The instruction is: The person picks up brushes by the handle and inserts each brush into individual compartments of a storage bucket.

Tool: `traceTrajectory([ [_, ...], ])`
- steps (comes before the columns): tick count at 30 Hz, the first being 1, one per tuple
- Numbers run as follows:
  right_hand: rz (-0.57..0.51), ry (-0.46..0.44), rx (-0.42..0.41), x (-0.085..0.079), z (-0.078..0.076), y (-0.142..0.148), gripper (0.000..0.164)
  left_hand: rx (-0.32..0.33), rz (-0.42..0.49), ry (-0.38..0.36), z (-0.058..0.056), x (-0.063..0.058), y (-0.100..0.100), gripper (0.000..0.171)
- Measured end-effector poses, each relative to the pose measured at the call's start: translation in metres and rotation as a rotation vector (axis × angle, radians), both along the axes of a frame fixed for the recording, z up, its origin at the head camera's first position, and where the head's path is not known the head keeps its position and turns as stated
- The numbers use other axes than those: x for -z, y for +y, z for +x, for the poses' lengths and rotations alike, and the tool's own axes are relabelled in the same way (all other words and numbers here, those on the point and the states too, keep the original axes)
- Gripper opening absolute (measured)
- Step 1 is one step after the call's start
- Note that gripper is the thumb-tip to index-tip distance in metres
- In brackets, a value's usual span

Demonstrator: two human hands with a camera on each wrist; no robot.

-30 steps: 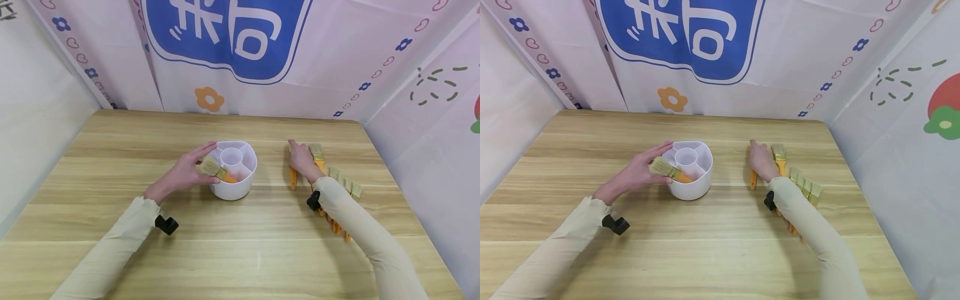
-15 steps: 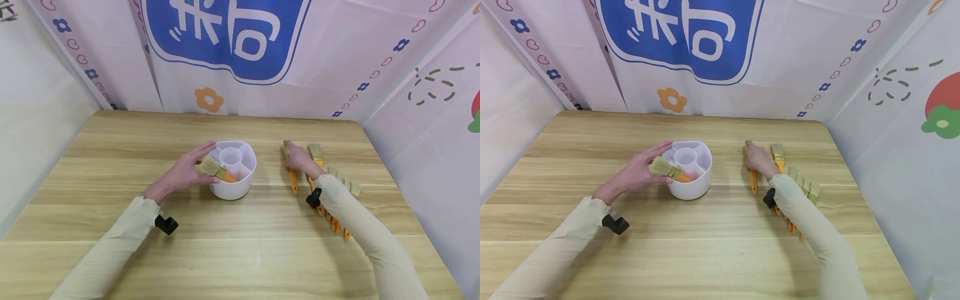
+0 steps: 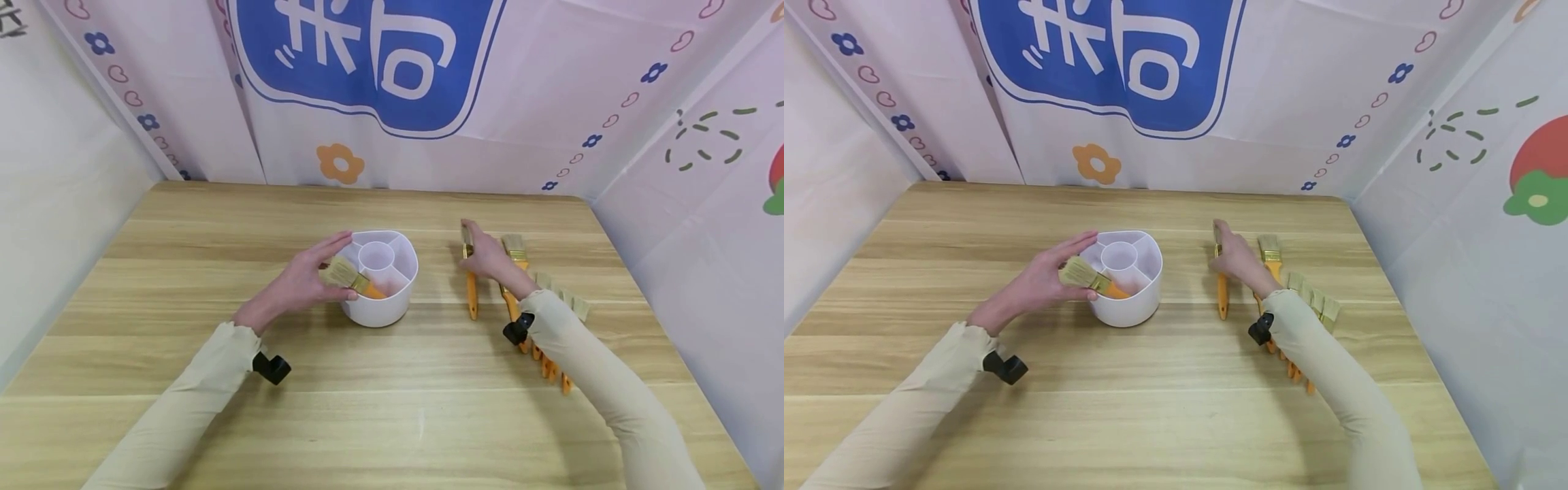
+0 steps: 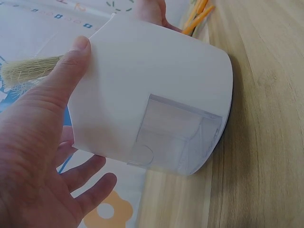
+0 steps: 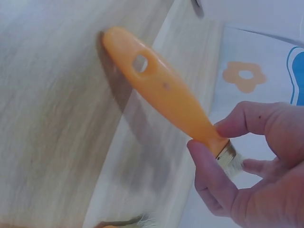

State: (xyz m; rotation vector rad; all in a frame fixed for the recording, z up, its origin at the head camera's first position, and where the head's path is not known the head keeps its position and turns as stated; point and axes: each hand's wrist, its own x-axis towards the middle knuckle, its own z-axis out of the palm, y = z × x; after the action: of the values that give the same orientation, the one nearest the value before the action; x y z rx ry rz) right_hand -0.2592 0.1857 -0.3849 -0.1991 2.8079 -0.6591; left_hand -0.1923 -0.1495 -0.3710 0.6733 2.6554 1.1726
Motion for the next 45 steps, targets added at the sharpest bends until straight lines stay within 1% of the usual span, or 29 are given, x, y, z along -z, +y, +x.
traceTrajectory([
  [4, -0.051, -0.008, 0.003, -0.002, 0.002, 0.000, 0.090, 0.000, 0.000, 0.004, 0.000, 0.000, 0.000, 0.097],
  [10, -0.080, 0.006, 0.025, -0.004, 0.005, -0.001, 0.090, 0.002, 0.002, 0.006, 0.000, 0.000, 0.000, 0.098],
  [15, -0.114, 0.057, 0.029, -0.004, 0.008, -0.002, 0.090, -0.001, 0.000, 0.003, -0.001, 0.002, 0.001, 0.098],
  [23, -0.160, 0.144, 0.056, -0.005, 0.016, -0.007, 0.090, -0.005, -0.004, 0.001, -0.001, 0.001, 0.001, 0.098],
  [33, -0.246, 0.244, 0.040, -0.003, 0.024, -0.008, 0.088, -0.003, 0.004, 0.002, 0.000, 0.001, 0.001, 0.098],
  [38, -0.312, 0.277, 0.039, -0.005, 0.027, -0.010, 0.087, -0.004, -0.001, 0.005, 0.000, 0.001, 0.001, 0.098],
  [45, -0.371, 0.314, 0.020, -0.008, 0.032, -0.016, 0.087, -0.008, -0.005, -0.006, 0.000, 0.001, 0.002, 0.098],
])
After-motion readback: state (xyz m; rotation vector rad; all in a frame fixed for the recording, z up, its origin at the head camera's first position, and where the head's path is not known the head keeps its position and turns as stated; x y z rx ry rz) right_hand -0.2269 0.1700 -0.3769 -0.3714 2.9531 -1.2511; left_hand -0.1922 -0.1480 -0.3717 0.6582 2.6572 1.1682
